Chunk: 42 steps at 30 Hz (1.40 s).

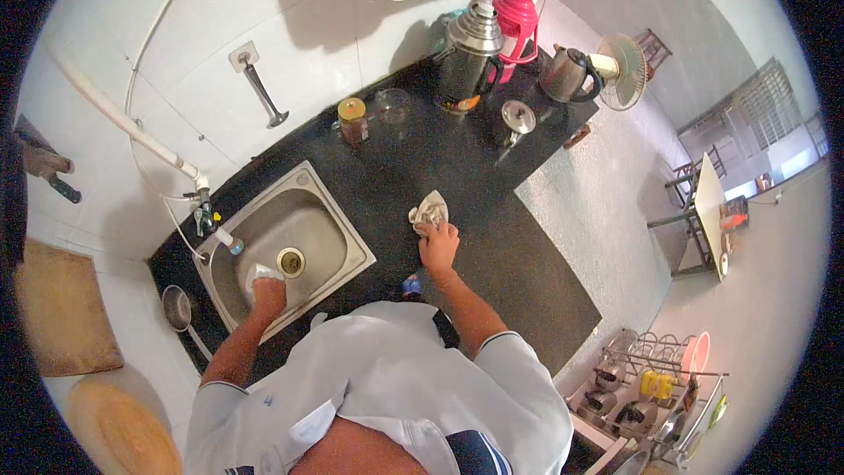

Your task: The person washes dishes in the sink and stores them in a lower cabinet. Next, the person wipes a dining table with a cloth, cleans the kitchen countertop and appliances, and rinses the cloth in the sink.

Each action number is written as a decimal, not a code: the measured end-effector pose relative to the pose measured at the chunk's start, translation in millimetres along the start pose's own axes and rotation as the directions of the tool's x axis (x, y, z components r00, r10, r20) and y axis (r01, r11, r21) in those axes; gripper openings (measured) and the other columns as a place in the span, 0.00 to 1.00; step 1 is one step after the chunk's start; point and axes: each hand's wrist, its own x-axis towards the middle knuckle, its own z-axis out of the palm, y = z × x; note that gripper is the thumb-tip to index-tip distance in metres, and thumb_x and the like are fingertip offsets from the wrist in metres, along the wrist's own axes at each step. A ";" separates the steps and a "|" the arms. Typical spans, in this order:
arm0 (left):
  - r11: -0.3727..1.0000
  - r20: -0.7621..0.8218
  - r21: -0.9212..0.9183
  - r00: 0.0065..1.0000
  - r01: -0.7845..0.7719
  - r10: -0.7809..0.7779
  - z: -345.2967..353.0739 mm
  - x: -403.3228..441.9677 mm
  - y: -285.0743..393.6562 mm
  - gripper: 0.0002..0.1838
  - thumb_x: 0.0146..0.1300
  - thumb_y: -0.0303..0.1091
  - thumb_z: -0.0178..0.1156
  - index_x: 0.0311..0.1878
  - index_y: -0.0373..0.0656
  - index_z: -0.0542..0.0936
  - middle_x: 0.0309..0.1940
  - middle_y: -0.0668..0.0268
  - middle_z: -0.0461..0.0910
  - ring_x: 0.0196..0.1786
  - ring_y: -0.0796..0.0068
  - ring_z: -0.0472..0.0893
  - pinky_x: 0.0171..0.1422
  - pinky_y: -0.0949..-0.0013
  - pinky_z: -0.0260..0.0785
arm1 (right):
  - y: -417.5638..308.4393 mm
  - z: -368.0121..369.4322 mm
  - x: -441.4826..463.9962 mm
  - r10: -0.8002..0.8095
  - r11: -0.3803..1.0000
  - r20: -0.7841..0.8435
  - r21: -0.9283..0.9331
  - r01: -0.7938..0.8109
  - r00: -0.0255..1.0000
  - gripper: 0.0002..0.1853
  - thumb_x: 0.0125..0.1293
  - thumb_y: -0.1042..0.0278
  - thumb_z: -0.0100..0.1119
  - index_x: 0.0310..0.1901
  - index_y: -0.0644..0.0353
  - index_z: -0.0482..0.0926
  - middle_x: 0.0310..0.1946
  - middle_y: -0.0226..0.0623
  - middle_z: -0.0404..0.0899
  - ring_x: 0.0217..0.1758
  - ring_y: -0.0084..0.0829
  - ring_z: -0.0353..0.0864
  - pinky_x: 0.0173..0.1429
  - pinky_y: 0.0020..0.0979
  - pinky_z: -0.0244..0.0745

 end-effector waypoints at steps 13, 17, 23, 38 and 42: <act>0.336 -0.091 -0.929 0.784 0.156 -0.614 9.3 23.4 -3.9 0.19 0.59 0.42 0.55 0.23 0.33 0.76 0.19 0.53 0.76 0.23 0.55 0.75 0.30 0.54 0.63 | -3.8 -3.2 -7.7 -0.449 0.893 0.065 0.075 0.445 0.891 0.19 0.50 0.75 0.60 0.47 0.50 0.81 0.52 0.42 0.73 0.57 0.50 0.68 0.58 0.47 0.66; 0.090 0.023 -0.990 0.759 0.107 -0.651 -5.6 14.4 27.3 0.20 0.60 0.40 0.56 0.21 0.33 0.70 0.15 0.63 0.69 0.20 0.71 0.67 0.27 0.61 0.58 | -25.7 17.8 32.2 -0.586 0.810 0.123 0.096 0.578 0.801 0.17 0.55 0.70 0.57 0.47 0.44 0.81 0.56 0.35 0.73 0.60 0.42 0.68 0.60 0.46 0.65; -0.276 0.298 -0.947 0.764 0.162 -0.573 -50.1 8.1 63.1 0.19 0.64 0.37 0.56 0.19 0.42 0.69 0.16 0.74 0.65 0.21 0.84 0.63 0.24 0.72 0.54 | -2.0 45.4 143.1 -0.494 0.847 0.210 -0.105 0.521 0.844 0.17 0.61 0.68 0.49 0.49 0.39 0.81 0.57 0.32 0.73 0.60 0.39 0.69 0.59 0.43 0.65; -0.399 0.280 -0.913 0.843 0.087 -0.458 -85.0 15.0 84.6 0.19 0.69 0.37 0.52 0.20 0.46 0.64 0.15 0.75 0.63 0.18 0.86 0.61 0.21 0.76 0.51 | 24.3 -5.4 26.8 -0.438 0.899 0.078 0.048 0.436 0.896 0.14 0.55 0.70 0.56 0.43 0.47 0.82 0.49 0.43 0.74 0.58 0.46 0.71 0.61 0.46 0.67; -0.426 0.262 -0.902 0.876 0.073 -0.406 -100.1 18.3 88.4 0.19 0.69 0.37 0.52 0.21 0.46 0.65 0.15 0.75 0.63 0.18 0.86 0.60 0.20 0.76 0.50 | 34.9 -4.9 79.3 -0.582 0.812 0.078 0.110 0.573 0.809 0.13 0.57 0.69 0.54 0.42 0.43 0.83 0.49 0.40 0.76 0.56 0.44 0.74 0.60 0.44 0.68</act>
